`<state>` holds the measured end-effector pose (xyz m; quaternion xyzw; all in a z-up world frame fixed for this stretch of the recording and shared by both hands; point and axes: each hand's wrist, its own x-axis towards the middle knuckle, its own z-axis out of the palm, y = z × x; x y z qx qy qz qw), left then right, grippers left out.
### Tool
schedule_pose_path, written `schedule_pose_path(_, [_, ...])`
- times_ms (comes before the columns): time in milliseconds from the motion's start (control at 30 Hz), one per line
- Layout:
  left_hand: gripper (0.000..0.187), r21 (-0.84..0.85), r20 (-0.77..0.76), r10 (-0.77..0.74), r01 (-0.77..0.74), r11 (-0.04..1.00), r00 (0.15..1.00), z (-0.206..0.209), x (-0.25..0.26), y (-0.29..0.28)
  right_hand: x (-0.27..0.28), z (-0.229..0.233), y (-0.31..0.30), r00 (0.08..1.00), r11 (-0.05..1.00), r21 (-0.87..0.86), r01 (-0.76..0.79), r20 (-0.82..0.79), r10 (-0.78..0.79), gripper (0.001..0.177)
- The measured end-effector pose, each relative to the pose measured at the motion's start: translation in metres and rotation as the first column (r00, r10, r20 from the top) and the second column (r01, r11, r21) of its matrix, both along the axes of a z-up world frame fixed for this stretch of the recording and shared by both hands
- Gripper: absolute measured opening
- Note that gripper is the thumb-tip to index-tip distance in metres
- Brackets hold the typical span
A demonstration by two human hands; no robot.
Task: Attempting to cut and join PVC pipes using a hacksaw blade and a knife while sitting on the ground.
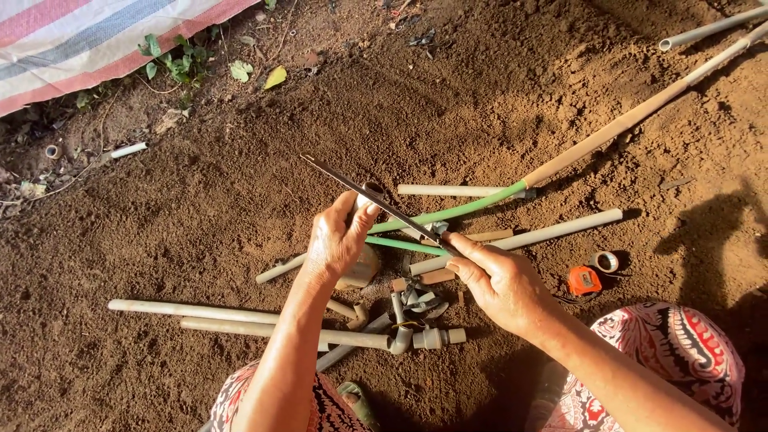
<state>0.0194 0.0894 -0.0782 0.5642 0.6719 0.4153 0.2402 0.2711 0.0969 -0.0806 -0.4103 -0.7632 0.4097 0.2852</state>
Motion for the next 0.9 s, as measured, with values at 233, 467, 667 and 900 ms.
schedule_pose_path(233, [0.044, 0.01, -0.112, -0.007, 0.008, 1.0, 0.994, -0.003, -0.005, -0.001, 0.001, -0.007, 0.002, 1.0, 0.999, 0.033, 0.013, 0.013, -0.013, 0.038])
schedule_pose_path(467, [0.047, 0.02, -0.119, 0.058, -0.056, 0.998, 0.991, -0.003, -0.011, 0.0, 0.001, -0.022, 0.006, 0.996, 0.995, 0.098, 0.004, 0.086, -0.013, 0.038])
schedule_pose_path(667, [0.047, 0.022, -0.14, 0.066, -0.064, 0.998, 0.988, -0.01, -0.012, 0.003, 0.004, -0.033, 0.011, 0.989, 0.986, 0.165, 0.002, 0.147, -0.027, 0.038])
schedule_pose_path(900, [0.049, 0.04, -0.166, 0.069, -0.063, 0.997, 0.984, -0.001, -0.017, -0.002, 0.007, -0.032, 0.009, 0.985, 0.987, 0.157, -0.019, 0.172, -0.008, 0.038])
